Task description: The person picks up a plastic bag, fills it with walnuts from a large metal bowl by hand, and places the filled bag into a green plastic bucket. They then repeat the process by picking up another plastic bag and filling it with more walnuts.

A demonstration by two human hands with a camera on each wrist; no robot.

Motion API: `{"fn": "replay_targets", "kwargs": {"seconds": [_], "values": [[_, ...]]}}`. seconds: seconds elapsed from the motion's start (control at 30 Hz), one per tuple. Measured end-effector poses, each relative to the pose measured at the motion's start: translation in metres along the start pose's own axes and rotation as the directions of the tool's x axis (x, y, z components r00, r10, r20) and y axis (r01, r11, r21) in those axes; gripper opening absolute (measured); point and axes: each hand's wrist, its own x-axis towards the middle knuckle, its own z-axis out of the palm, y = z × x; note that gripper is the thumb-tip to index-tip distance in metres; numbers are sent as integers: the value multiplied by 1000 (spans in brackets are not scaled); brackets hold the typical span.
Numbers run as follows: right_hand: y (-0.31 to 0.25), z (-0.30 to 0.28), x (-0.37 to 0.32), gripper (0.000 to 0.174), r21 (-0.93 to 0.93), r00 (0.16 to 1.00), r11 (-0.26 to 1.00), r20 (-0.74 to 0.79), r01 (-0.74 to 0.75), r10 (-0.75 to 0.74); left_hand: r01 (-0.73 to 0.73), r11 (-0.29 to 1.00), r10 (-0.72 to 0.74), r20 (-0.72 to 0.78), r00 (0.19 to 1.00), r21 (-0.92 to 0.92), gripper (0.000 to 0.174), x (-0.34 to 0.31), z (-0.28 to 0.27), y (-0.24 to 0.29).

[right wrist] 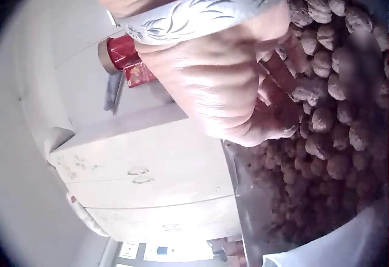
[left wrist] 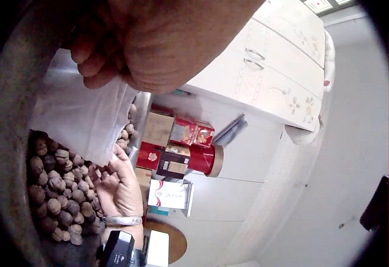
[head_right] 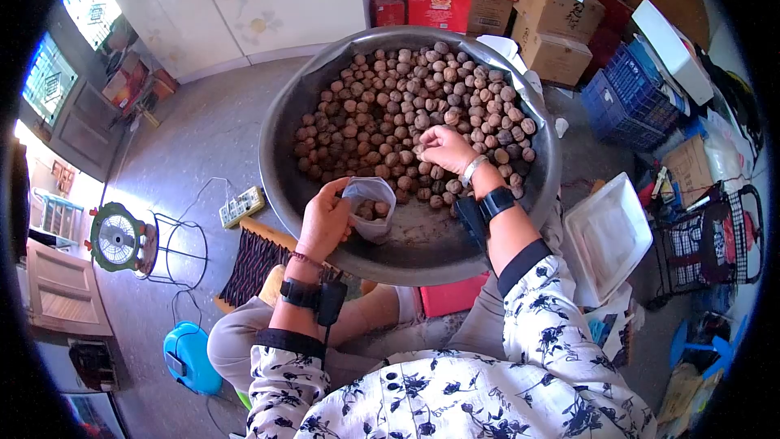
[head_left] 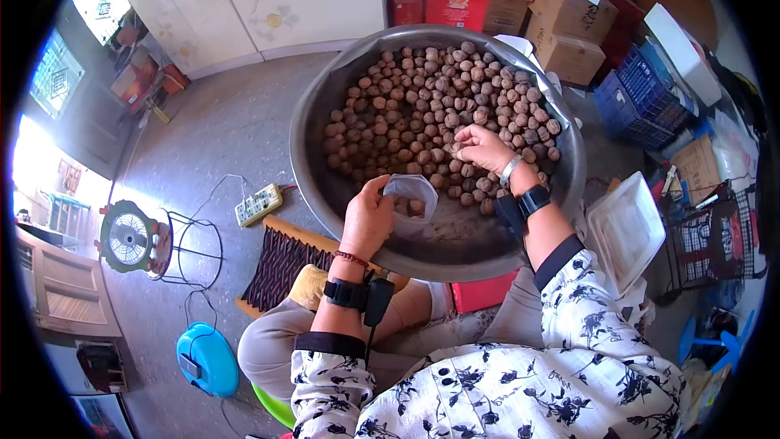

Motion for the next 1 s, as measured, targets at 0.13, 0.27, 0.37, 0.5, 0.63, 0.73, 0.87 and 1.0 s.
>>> {"fn": "replay_targets", "kwargs": {"seconds": [0.13, 0.27, 0.37, 0.5, 0.63, 0.73, 0.87, 1.0], "values": [[-36, 14, -14, 25, 145, 994, 988, 89, 45, -58, 13, 1000, -14, 2, 1000, 14, 37, -2, -1, 3], [-52, 25, -23, 27, 223, 972, 965, 157, 138, -176, 29, 1000, -29, 0, 1000, 12, 37, -1, 0, 2], [-63, 32, -30, 28, 192, 971, 974, 181, 122, -158, 11, 1000, -11, 17, 1000, 17, 38, 0, 0, -1], [-70, 45, -34, 29, 290, 933, 949, 291, 126, -213, 4, 1000, -5, 22, 1000, 14, 38, 0, 0, 0], [-82, 57, -44, 30, 318, 916, 943, 341, 100, -212, 7, 1000, -7, 15, 1000, 2, 38, 1, 1, -2], [-57, 46, -22, 24, 124, 937, 958, 208, 260, -281, 22, 1000, -22, -1, 1000, 0, 37, -1, 0, 3], [-13, 14, 4, 16, -104, 913, 952, -268, 289, -307, 13, 1000, -13, 2, 1000, -6, 37, -2, -1, 2], [5, -19, 9, 18, -411, 772, 912, -578, 4, -264, -7, 1000, 7, 18, 1000, 15, 38, -1, -1, -2]]}}
